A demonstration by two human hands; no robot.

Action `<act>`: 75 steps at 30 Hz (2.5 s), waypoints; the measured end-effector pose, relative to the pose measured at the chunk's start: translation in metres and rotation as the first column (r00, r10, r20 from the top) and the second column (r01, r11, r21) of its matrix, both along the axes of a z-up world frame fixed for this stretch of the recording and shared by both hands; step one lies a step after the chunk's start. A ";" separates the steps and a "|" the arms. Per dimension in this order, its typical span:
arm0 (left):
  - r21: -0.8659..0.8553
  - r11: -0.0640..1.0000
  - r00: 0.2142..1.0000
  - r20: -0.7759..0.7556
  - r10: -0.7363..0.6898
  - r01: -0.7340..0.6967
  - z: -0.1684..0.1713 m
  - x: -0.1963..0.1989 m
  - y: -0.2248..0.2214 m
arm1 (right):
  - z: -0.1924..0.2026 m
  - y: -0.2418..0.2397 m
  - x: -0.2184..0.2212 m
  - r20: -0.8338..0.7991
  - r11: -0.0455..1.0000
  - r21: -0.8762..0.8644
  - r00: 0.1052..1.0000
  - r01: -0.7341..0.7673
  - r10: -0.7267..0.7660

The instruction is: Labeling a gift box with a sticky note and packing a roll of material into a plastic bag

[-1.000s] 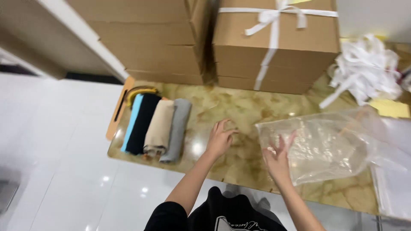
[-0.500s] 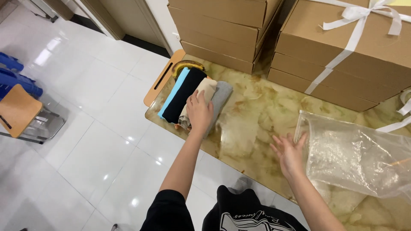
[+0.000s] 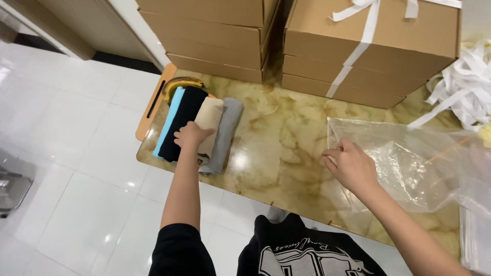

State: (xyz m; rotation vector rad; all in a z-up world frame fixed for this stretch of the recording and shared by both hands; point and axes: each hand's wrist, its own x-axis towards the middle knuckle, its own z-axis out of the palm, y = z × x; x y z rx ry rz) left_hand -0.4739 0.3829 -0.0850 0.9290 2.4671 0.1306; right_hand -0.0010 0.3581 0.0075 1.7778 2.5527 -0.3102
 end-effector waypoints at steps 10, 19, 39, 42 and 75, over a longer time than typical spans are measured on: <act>-0.030 0.994 0.991 0.092 -0.098 0.101 0.022 0.012 0.006 | -0.127 0.011 0.029 0.233 0.981 0.125 0.965 -0.151 0.118; 0.133 0.970 0.814 0.529 -0.242 0.202 0.138 0.116 0.012 | -0.104 0.015 0.067 0.115 0.898 0.436 0.986 0.057 -0.118; 0.185 0.210 0.024 0.693 -0.721 0.960 0.054 0.436 0.008 | -0.031 -0.106 0.170 -0.339 0.812 0.471 0.921 0.344 -0.193; 0.181 0.434 0.140 0.780 -0.610 0.882 0.065 0.466 -0.017 | -0.029 -0.137 0.170 -0.401 0.655 0.564 0.860 0.502 -0.314; 0.160 0.269 0.045 0.781 -0.623 0.950 0.088 0.535 -0.056 | -0.180 -0.201 0.210 -0.311 0.366 -0.923 -0.787 0.117 -0.533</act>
